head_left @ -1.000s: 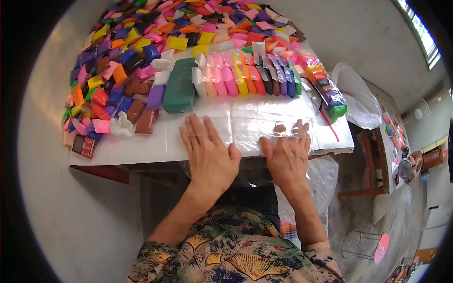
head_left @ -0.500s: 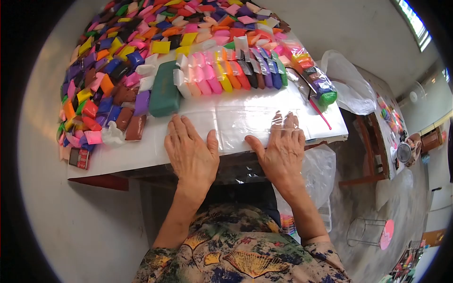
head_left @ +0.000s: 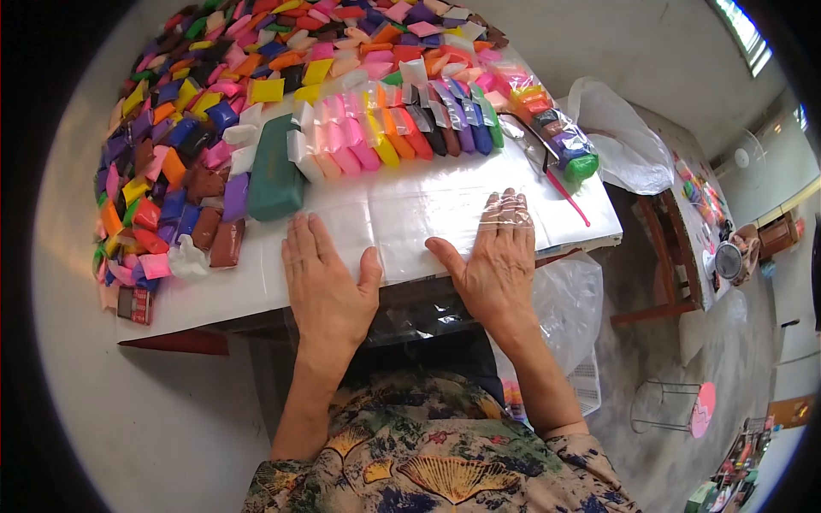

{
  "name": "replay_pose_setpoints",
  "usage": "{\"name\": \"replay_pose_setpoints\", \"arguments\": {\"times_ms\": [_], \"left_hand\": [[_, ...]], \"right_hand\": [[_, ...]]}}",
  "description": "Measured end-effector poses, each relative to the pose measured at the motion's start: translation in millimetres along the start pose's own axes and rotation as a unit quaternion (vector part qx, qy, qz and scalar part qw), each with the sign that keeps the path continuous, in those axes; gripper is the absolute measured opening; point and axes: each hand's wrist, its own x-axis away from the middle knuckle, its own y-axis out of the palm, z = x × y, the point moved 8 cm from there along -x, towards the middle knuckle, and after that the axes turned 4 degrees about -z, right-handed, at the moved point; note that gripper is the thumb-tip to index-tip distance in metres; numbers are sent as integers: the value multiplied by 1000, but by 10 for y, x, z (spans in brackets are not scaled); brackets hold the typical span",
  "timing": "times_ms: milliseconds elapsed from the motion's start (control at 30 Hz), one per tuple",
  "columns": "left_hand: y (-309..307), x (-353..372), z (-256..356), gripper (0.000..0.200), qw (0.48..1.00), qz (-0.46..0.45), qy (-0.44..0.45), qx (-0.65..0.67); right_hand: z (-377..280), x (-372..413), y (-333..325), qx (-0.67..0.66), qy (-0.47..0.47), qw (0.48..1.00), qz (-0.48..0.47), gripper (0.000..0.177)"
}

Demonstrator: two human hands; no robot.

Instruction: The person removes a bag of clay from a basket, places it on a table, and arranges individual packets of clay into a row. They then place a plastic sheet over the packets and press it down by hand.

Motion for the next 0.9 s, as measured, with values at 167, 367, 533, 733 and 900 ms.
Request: {"name": "replay_pose_setpoints", "arguments": {"times_ms": [167,367,533,733,900], "left_hand": [[-12,12,32,67,1000,-5,7,-26],[-74,111,425,58,996,-14,91,-7],[70,15,654,69,987,-34,159,16],[-57,116,148,79,990,-42,131,-30],[-195,270,-52,65,993,-46,104,-20]], "right_hand": [[-15,-8,-33,-15,5,1000,1,95],[-52,3,11,12,-1,1000,0,86],[-70,-29,37,19,-32,999,-2,75],[33,-31,-10,21,-37,999,23,67],[-59,-5,-1,7,-54,998,14,68]]}}
